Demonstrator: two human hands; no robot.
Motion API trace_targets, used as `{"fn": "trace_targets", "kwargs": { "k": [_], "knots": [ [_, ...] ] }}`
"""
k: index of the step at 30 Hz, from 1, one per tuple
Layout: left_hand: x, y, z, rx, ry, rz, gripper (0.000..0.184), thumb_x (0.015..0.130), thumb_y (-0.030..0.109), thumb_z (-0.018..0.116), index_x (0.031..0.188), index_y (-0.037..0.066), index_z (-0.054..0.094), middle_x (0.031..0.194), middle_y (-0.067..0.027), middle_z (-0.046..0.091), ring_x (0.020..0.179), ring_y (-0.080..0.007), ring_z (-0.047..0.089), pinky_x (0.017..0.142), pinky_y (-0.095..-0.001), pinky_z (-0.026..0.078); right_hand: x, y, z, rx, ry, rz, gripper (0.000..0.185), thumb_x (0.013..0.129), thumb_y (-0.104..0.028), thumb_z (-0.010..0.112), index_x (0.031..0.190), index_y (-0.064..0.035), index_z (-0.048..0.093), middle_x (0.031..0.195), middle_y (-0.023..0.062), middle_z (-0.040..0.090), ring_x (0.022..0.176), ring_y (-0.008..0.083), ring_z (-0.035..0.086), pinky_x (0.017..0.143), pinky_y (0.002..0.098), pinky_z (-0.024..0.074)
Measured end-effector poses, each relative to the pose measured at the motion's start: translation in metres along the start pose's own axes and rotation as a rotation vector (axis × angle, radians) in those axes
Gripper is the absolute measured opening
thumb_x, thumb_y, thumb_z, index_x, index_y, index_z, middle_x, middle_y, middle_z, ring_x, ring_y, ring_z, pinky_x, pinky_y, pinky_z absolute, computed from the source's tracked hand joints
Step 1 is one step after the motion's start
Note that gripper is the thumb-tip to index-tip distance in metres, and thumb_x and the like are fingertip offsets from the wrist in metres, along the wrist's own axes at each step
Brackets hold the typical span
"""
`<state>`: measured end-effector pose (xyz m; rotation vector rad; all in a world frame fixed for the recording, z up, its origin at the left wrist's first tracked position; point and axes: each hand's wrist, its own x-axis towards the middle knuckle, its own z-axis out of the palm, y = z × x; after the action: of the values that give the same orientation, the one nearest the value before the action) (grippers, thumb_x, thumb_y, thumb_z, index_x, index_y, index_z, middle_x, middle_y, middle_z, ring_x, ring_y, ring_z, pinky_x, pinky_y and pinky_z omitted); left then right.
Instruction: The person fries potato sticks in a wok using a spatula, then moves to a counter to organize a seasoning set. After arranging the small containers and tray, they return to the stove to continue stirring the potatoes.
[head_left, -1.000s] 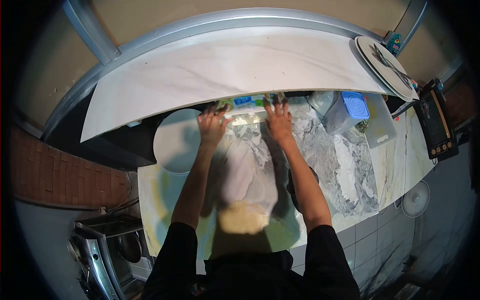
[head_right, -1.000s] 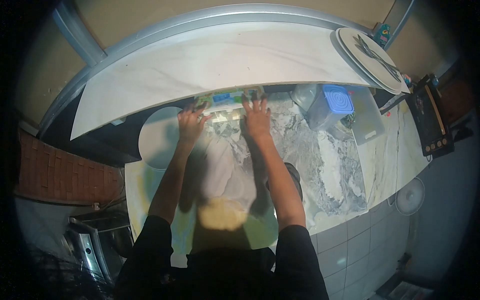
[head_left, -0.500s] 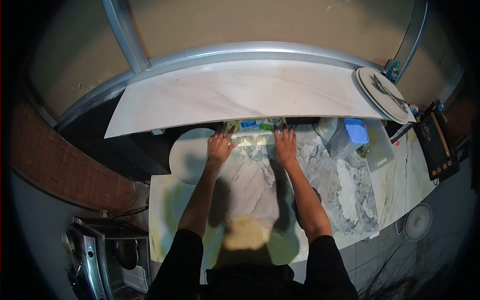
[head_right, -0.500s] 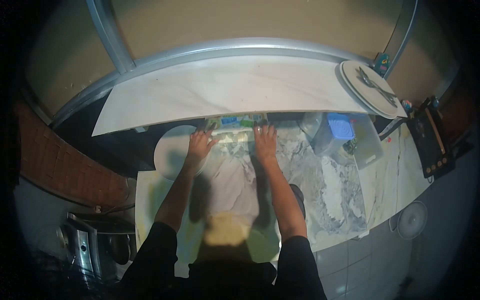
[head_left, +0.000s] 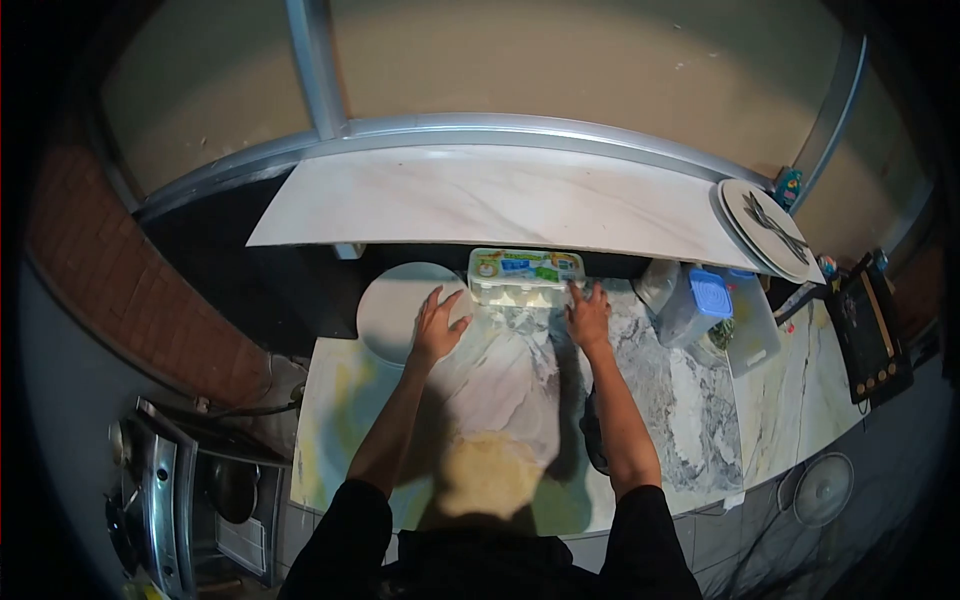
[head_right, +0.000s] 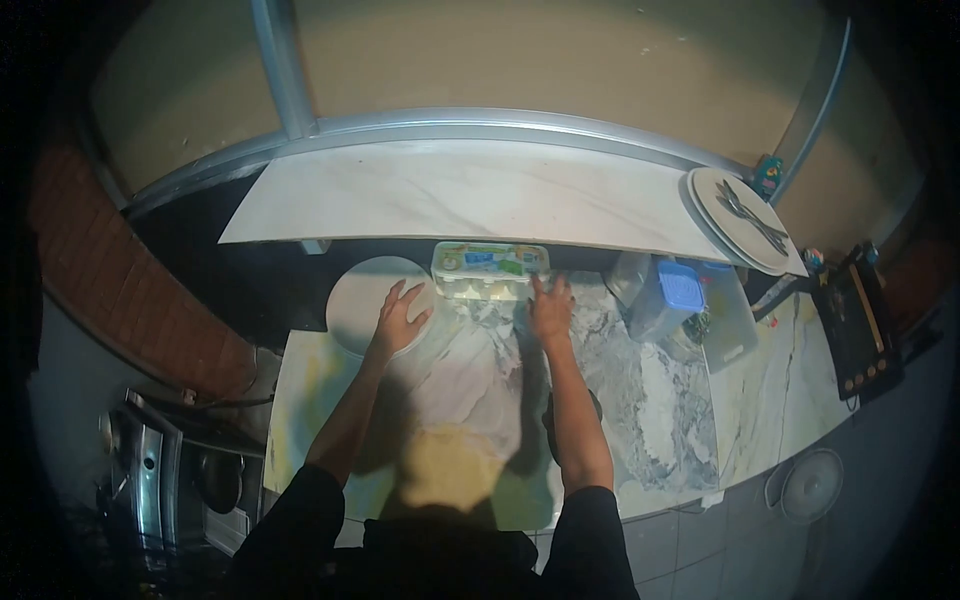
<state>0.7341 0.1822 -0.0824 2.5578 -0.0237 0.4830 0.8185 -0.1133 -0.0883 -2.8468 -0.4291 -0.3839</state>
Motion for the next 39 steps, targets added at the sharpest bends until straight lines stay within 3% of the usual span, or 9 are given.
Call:
{"fn": "trace_targets", "kwargs": {
  "k": [3,7,11,17,21,26,29,34,39],
  "knots": [
    [-0.041,-0.013,-0.018,-0.326,0.158,-0.025,0.04,0.081,0.022,0.071,0.117,0.007,0.062,0.111,-0.0171,0.06,0.109,-0.0324,0.056,0.095,-0.0397,0.045,-0.011,0.001,-0.005,0.115,0.032,0.125,0.064,0.083,-0.014,0.066,0.141,-0.0119,0.039,0.14,0.0297,0.03,0.122,0.0487,0.04,0.098,0.0527,0.0401],
    [-0.111,-0.033,-0.036,-0.214,0.215,-0.12,0.038,0.08,0.024,0.072,0.112,0.007,0.062,0.095,-0.015,0.061,0.089,-0.0312,0.06,0.08,-0.0407,0.049,-0.066,-0.006,-0.027,0.477,0.234,0.059,0.059,0.085,-0.015,0.065,0.139,-0.0096,0.041,0.136,0.0348,0.035,0.123,0.0509,0.041,0.101,0.0479,0.0392],
    [-0.131,-0.04,-0.06,-0.16,-0.008,-0.547,0.043,0.079,0.026,0.073,0.114,0.007,0.058,0.088,-0.0151,0.061,0.074,-0.0306,0.062,0.068,-0.0401,0.051,-0.147,0.001,-0.07,0.331,-0.078,0.181,0.038,0.083,-0.016,0.068,0.119,-0.0079,0.061,0.114,0.0218,0.057,0.109,0.0425,0.052,0.093,0.0472,0.0428],
    [-0.131,-0.066,-0.013,-0.273,0.215,-0.186,0.047,0.08,0.023,0.073,0.117,0.005,0.05,0.09,-0.0136,0.059,0.079,-0.0267,0.064,0.068,-0.0391,0.053,-0.217,0.01,-0.106,0.241,-0.117,0.212,0.037,0.082,-0.016,0.069,0.116,-0.006,0.063,0.104,0.02,0.06,0.1,0.0389,0.056,0.088,0.0459,0.0443],
    [-0.114,-0.047,0.002,-0.485,0.266,-0.352,0.043,0.078,0.02,0.077,0.108,0.005,0.05,0.094,-0.0108,0.057,0.082,-0.023,0.062,0.068,-0.0368,0.054,-0.232,0.014,-0.102,0.295,-0.104,0.199,0.035,0.083,-0.016,0.068,0.115,-0.0036,0.062,0.099,0.0207,0.062,0.095,0.0402,0.057,0.088,0.0461,0.0447],
    [-0.124,-0.045,0.004,-0.892,0.2,-0.092,0.023,0.083,0.007,0.072,0.091,0.004,0.051,0.094,-0.0039,0.054,0.075,-0.0082,0.053,0.061,-0.0236,0.045,-0.221,-0.027,-0.096,0.344,-0.031,-0.026,0.032,0.086,-0.019,0.066,0.115,-0.0045,0.063,0.105,0.0219,0.063,0.105,0.0397,0.058,0.092,0.0457,0.0445],
    [-0.155,-0.035,-0.001,-1.033,0.183,-0.043,0.013,0.088,0.005,0.066,0.089,0.005,0.054,0.09,0.0008,0.054,0.073,-0.003,0.049,0.059,-0.0198,0.041,-0.208,-0.058,-0.085,0.538,-0.03,-0.065,0.028,0.087,-0.013,0.066,0.113,-0.0054,0.064,0.103,0.0195,0.066,0.091,0.0338,0.065,0.08,0.0387,0.0511],
    [-0.246,0.003,-0.054,-0.819,-0.136,-0.403,0.019,0.094,0.021,0.063,0.102,0.004,0.059,0.087,0.0009,0.06,0.08,-0.0072,0.056,0.072,-0.0238,0.046,-0.196,-0.136,-0.056,1.015,-0.287,-0.006,0.023,0.088,-0.006,0.063,0.11,-0.0009,0.064,0.093,0.0132,0.067,0.08,0.0202,0.064,0.077,0.0286,0.0498],
    [-0.335,0.004,-0.077,-1.103,0.065,-0.499,0.009,0.098,0.01,0.053,0.103,0.005,0.058,0.098,-0.0028,0.06,0.091,-0.0111,0.057,0.083,-0.0265,0.047,-0.22,-0.223,-0.02,1.235,-0.676,-0.267,0.019,0.092,0.001,0.053,0.109,0.0043,0.062,0.096,0.0059,0.066,0.086,0.011,0.061,0.08,0.0248,0.0488]
  ]
}}
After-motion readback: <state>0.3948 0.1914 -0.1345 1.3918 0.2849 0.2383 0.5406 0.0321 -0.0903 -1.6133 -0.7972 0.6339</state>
